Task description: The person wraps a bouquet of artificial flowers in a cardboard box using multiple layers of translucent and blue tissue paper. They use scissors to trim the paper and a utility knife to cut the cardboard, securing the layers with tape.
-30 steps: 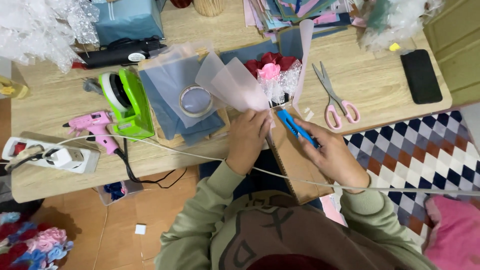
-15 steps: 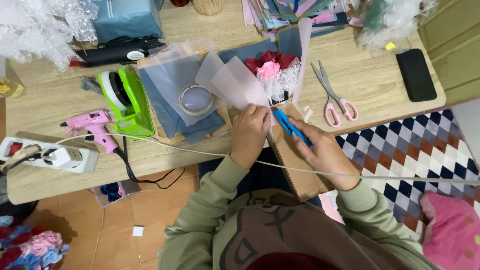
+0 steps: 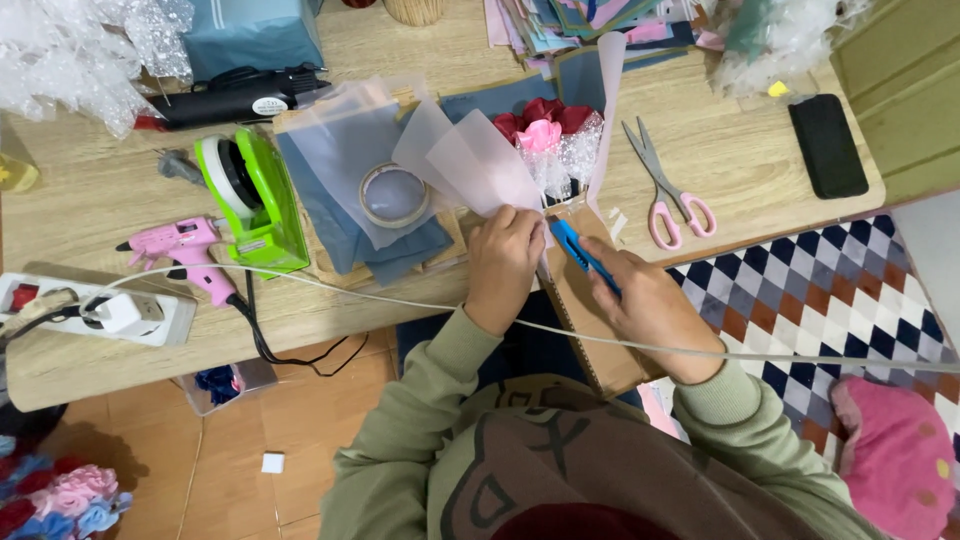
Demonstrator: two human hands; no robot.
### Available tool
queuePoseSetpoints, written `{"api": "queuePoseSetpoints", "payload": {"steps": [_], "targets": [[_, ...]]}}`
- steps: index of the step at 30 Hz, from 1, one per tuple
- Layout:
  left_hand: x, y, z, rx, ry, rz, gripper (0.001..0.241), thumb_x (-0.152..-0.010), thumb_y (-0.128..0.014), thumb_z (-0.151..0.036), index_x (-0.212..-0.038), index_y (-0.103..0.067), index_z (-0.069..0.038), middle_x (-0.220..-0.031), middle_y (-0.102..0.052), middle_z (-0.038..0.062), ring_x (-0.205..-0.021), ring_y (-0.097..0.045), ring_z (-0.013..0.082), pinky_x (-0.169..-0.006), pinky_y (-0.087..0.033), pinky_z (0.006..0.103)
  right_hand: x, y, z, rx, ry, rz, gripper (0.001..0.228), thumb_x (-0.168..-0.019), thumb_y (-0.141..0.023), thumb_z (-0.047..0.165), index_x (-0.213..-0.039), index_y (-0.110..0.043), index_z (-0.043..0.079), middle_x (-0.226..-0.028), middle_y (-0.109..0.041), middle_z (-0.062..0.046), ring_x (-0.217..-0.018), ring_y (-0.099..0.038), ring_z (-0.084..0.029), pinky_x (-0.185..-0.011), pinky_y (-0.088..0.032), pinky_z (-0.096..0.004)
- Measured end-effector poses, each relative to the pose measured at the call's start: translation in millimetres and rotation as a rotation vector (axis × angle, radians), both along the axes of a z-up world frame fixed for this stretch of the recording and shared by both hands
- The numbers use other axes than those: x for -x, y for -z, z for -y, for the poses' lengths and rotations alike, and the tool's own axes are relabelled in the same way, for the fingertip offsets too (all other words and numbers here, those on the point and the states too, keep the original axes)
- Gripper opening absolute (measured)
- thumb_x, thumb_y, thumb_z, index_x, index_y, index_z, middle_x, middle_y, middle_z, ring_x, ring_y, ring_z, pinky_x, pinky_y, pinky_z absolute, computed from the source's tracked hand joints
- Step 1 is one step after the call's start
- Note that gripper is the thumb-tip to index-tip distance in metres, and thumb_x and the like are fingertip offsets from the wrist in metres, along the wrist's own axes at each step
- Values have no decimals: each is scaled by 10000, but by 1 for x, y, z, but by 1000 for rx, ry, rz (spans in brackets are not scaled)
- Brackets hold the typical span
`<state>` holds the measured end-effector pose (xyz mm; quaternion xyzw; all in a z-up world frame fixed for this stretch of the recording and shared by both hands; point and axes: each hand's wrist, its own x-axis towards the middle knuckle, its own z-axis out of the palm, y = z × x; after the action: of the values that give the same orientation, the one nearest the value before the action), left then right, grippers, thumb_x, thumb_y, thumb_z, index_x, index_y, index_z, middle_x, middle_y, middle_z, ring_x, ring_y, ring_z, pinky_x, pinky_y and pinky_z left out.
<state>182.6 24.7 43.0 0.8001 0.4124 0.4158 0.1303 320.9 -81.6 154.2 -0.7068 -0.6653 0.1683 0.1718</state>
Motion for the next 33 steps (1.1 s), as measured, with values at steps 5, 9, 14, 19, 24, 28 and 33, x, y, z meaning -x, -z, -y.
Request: {"api": "queuePoseSetpoints", "payload": {"steps": [5, 9, 14, 19, 24, 28, 33], "targets": [[2, 0, 0, -4, 9, 9, 26, -941, -653, -189, -956, -632, -186, -825, -510, -25, -750, -645, 251, -654, -446, 367, -2, 1, 3, 23, 8, 13, 428, -963, -590, 190, -1370, -635, 68, -1008, -722, -255, -880, -707, -494, -668, -593, -557], [3, 0, 1, -10, 14, 12, 32, -932, -652, -173, -947, -626, -183, -822, -504, -26, -737, -643, 257, -649, -451, 368, 2, -7, 2, 7, 5, -16, 414, -964, -600, 164, -1361, -642, 55, -1000, -728, -256, -897, -713, -483, -678, -602, -538], [3, -2, 2, 1, 20, 20, 28, -939, -648, -163, -953, -625, -170, -826, -513, -18, -738, -649, 264, -649, -455, 370, 3, -13, 4, 5, 7, -33, 410, -963, -609, 185, -1354, -642, 66, -1015, -725, -254, -918, -704, -486, -677, -598, -546], [-1, 6, 0, 1, 13, 13, 31, -934, -650, -166, -954, -627, -175, -828, -513, -21, -727, -649, 260, -644, -458, 365, -3, -9, 8, 1, 9, -69, 393, -965, -611, 171, -1344, -659, 82, -1006, -733, -243, -881, -717, -470, -662, -599, -510], [-2, 3, -2, 12, 19, 29, 49, -927, -662, -158, -929, -615, -172, -816, -504, -23, -709, -651, 262, -632, -465, 365, -12, -22, 11, 35, 19, -161, 401, -933, -625, 131, -1328, -674, 83, -985, -746, -265, -839, -723, -482, -640, -587, -533], [-7, 9, -6, 31, 23, 37, 71, -936, -658, -121, -911, -601, -155, -813, -504, -25, -695, -656, 265, -619, -462, 352, -54, -9, 21, -4, 117, -245, 462, -925, -639, 142, -1385, -644, 111, -941, -740, -247, -681, -741, -351, -599, -585, -502], [-9, -11, 7, -128, -41, -84, 242, -918, -516, 82, -755, -454, -87, -740, -444, 54, -669, -452, 225, -540, -368, 366, -118, 19, 10, -130, 397, -75, 622, -1050, -590, 233, -1594, -347, 57, -1167, -656, -278, -748, -617, -343, -678, -495, -474]]}}
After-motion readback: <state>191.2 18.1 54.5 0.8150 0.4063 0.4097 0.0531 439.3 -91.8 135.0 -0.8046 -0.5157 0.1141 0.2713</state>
